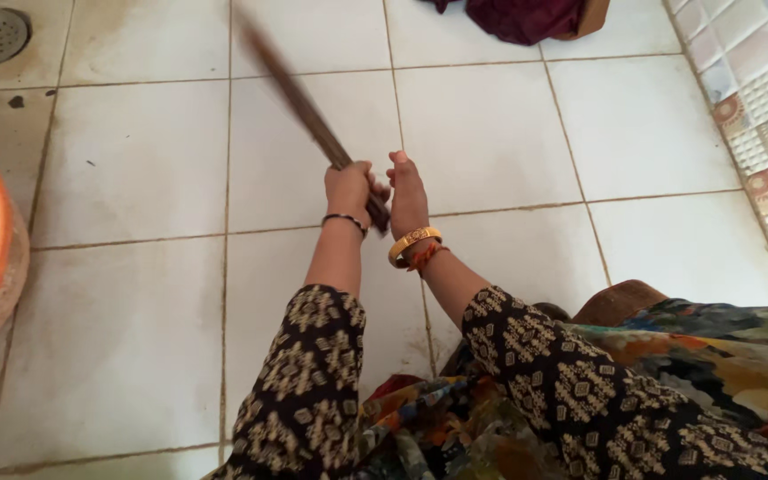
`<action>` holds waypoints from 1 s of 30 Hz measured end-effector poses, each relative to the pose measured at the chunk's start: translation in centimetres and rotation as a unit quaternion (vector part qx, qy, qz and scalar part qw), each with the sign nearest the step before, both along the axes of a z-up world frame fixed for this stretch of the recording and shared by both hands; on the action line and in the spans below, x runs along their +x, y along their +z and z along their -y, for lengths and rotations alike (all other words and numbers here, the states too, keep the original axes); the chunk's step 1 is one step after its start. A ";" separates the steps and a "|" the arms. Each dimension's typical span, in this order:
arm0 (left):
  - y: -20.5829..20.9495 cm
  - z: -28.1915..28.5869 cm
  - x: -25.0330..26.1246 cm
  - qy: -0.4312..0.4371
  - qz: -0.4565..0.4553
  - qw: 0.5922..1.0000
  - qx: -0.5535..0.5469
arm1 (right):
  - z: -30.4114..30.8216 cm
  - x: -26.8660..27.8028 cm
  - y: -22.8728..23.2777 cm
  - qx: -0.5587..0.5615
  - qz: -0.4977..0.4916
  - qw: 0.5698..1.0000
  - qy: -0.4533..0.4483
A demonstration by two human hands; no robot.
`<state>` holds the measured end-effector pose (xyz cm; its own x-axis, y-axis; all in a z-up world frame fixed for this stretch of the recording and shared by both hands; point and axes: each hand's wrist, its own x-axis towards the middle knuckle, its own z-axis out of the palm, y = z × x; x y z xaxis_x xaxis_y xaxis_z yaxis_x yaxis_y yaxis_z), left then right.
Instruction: The person cleans a tiled floor by hand using a bundle of sticks as a broom, sweeping debris into a pile while sitting on the ground, then wipes the floor with a cloth and rinses the area using water from an orange basin.
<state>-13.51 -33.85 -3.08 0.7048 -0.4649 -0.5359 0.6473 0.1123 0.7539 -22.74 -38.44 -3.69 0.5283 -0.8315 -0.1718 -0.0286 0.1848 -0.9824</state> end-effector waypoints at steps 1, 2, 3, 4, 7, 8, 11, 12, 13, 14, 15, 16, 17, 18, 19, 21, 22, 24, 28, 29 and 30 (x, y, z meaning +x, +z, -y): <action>0.5 -1.0 -0.4 -0.009 0.083 0.992 0.092 | -0.6 -0.1 -0.3 -0.035 -0.029 0.999 0.008; 0.9 -2.0 -1.2 -0.053 0.175 0.967 0.179 | -1.2 -0.4 -0.6 -0.075 -0.042 0.996 0.014; 1.2 -2.7 -1.9 -0.098 0.264 0.924 0.260 | -1.2 -0.7 -0.7 -0.118 -0.055 0.991 0.018; 1.5 -3.3 -2.6 -0.141 0.349 0.863 0.336 | -1.3 -0.9 -0.7 -0.160 -0.068 0.984 0.022; 1.4 -4.6 -4.7 -0.254 0.374 0.790 0.415 | -1.7 -1.7 -0.6 -0.131 -0.167 0.977 0.017; 1.0 -5.2 -5.4 -0.257 0.377 0.777 0.433 | -1.6 -2.0 -0.4 -0.131 -0.198 0.971 0.018; -0.7 -6.5 -5.7 -0.243 0.374 0.750 0.488 | -1.4 -2.6 0.0 -0.138 -0.271 0.952 0.026; -1.4 -6.9 -4.7 -0.229 0.364 0.748 0.505 | -1.4 -2.8 0.1 -0.145 -0.286 0.947 0.029; -2.1 -7.5 -3.5 -0.215 0.355 0.745 0.522 | -1.3 -2.9 0.1 -0.152 -0.299 0.941 0.031; -2.6 -8.3 -1.9 -0.202 0.352 0.742 0.533 | -1.2 -2.9 0.2 -0.151 -0.301 0.941 0.033; -3.0 -9.6 -0.4 -0.190 0.346 0.740 0.545 | -1.2 -3.1 0.2 -0.149 -0.304 0.940 0.035; -3.2 -11.1 0.9 -0.172 0.337 0.736 0.562 | -1.2 -3.2 0.3 -0.147 -0.307 0.939 0.038; -3.1 -12.3 2.0 -0.153 0.329 0.731 0.577 | -1.2 -3.2 0.4 -0.148 -0.305 0.940 0.041; -2.6 -13.5 3.4 -0.161 0.293 0.736 0.588 | -1.3 -3.1 0.6 -0.148 -0.303 0.940 0.044; -2.0 -14.4 4.5 -0.169 0.256 0.741 0.598 | -1.3 -3.1 0.8 -0.149 -0.301 0.941 0.047; -1.3 -15.1 5.5 -0.083 0.257 0.785 0.557 | -1.6 -3.0 1.2 -0.154 -0.287 0.944 0.056; -1.2 -15.1 5.9 -0.039 0.256 0.804 0.536 | -1.7 -2.9 1.4 -0.156 -0.280 0.945 0.061; -1.8 -12.8 5.1 -0.063 0.354 0.758 0.545 | -2.0 -2.6 1.9 -0.145 -0.284 0.946 0.064; -1.8 -6.5 -0.6 -0.178 0.423 0.742 0.488 | -2.5 -1.9 2.3 -0.149 -0.279 0.946 0.066; -1.3 -5.3 -2.0 -0.218 0.427 0.727 0.491 | -2.4 -2.0 2.2 -0.151 -0.274 0.947 0.065; -0.9 -4.7 -3.1 -0.232 0.409 0.735 0.488 | -2.4 -2.1 2.1 -0.153 -0.270 0.948 0.064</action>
<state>-16.60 -29.14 -3.98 0.8635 -0.4322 -0.2598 -0.2697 -0.8312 0.4862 -24.79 -36.01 -1.60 0.5320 -0.8211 -0.2067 -0.5463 -0.1463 -0.8247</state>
